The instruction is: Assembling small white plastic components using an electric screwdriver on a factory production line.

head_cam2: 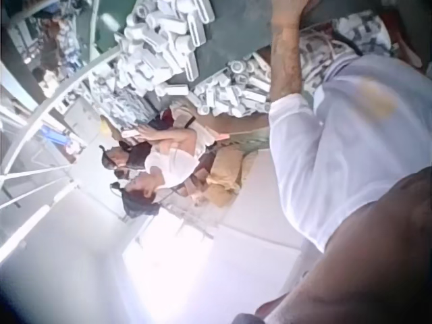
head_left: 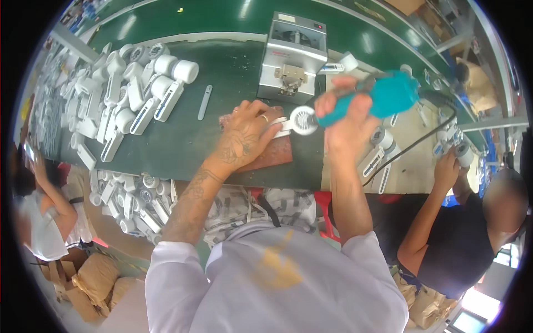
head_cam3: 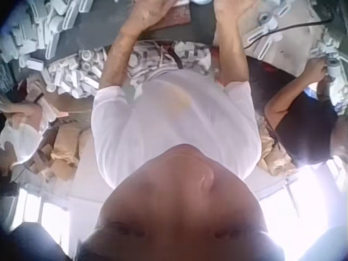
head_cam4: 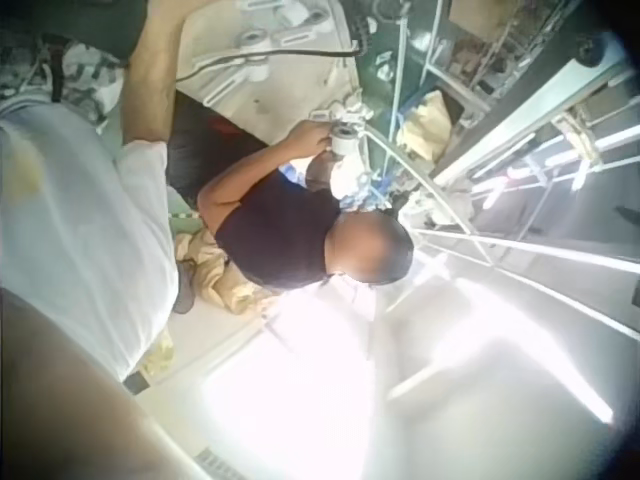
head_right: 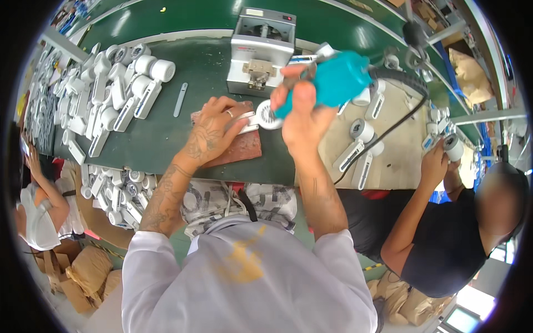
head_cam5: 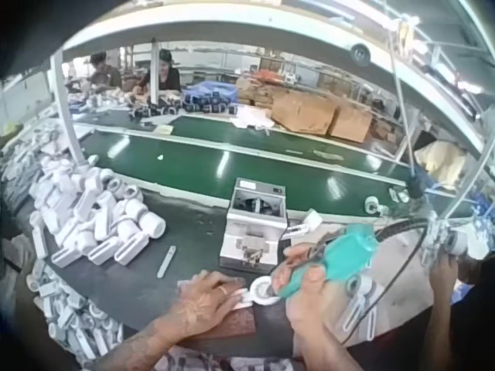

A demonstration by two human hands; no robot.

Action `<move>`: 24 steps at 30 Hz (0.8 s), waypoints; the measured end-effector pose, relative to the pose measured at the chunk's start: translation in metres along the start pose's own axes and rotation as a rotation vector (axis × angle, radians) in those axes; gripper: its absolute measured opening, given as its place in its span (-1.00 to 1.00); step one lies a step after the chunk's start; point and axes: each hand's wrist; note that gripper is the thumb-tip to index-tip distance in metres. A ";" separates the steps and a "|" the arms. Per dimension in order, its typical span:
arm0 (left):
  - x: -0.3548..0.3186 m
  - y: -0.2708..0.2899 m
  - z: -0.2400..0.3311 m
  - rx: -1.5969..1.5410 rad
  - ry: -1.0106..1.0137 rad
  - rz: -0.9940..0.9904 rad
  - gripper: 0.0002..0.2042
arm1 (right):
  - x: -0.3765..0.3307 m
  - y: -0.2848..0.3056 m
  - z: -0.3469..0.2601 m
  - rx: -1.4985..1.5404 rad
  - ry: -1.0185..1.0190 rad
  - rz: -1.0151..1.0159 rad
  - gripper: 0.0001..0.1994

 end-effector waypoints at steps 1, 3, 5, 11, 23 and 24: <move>0.000 -0.003 -0.004 0.038 -0.061 0.036 -0.68 | 0.013 -0.012 0.003 -0.016 0.017 0.005 -0.31; -0.002 -0.004 -0.001 0.026 -0.093 0.081 -0.68 | 0.036 -0.026 0.007 -0.089 0.028 -0.051 -0.39; -0.005 -0.003 0.000 -0.005 -0.138 0.109 -0.66 | 0.052 -0.033 0.016 -0.131 0.054 -0.069 -0.43; -0.009 -0.020 -0.017 0.097 -0.234 0.171 -0.63 | 0.062 -0.030 0.044 -0.275 0.128 0.022 -0.66; 0.002 0.004 0.003 -0.066 -0.058 0.028 -0.60 | 0.036 -0.033 0.030 -0.232 -0.167 0.047 -0.69; -0.001 -0.004 0.001 0.030 -0.097 0.080 -0.60 | 0.030 -0.033 0.019 -0.143 -0.093 0.041 -0.70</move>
Point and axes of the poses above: each hand's wrist, its own x-axis towards the middle knuckle, its own y-axis out of the back of the hand, z = x × y, and after that the axes turned 14 degrees about -y, right-handed
